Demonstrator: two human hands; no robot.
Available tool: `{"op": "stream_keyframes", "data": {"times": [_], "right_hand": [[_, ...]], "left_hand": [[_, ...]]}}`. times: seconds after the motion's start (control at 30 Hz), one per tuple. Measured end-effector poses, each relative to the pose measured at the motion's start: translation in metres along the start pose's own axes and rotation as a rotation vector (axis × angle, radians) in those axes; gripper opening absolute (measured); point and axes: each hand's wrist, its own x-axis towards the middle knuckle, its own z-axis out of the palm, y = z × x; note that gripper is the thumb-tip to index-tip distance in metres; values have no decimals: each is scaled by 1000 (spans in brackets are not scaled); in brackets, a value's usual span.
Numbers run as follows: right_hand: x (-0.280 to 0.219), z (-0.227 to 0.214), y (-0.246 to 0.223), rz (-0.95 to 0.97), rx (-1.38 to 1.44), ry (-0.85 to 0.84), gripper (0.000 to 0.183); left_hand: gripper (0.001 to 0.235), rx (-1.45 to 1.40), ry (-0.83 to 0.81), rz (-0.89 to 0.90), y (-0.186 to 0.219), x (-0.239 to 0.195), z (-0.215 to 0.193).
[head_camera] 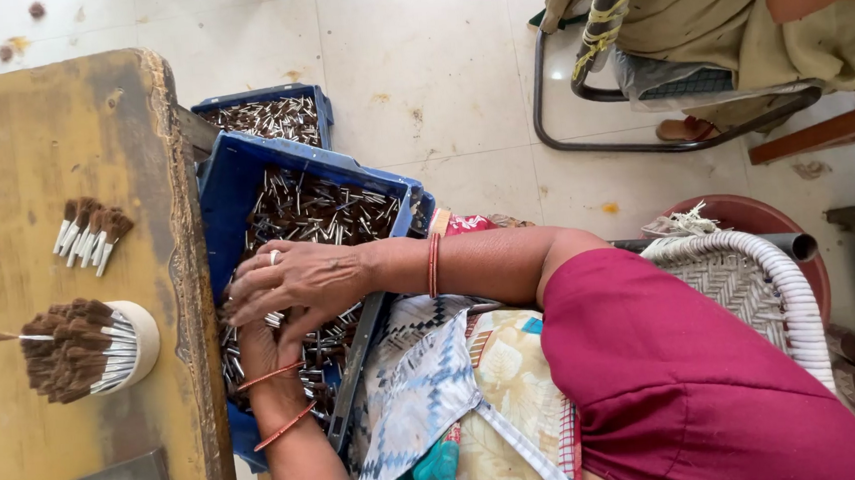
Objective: The person opens a green plastic bottle and pours from it into a cup, then picks brush components one at a time from a blue crate, works on them by hand, and places the finished brushes bristle-up into a cup on the table, where they accumulate.
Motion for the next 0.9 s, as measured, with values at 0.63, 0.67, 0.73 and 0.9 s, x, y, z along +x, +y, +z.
{"op": "stream_keyframes", "data": {"times": [0.63, 0.67, 0.73, 0.9], "right_hand": [[-10, 15, 22, 17, 78, -241, 71], [-8, 12, 20, 23, 88, -196, 61], [-4, 10, 17, -2, 135, -186, 51], [-6, 6, 16, 249, 45, 12, 22]], "left_hand": [[34, 460, 171, 137, -54, 48, -79], [24, 810, 32, 407, -59, 55, -94], [17, 1164, -47, 661, -52, 46, -78], [25, 950, 156, 501, -30, 18, -13]]}}
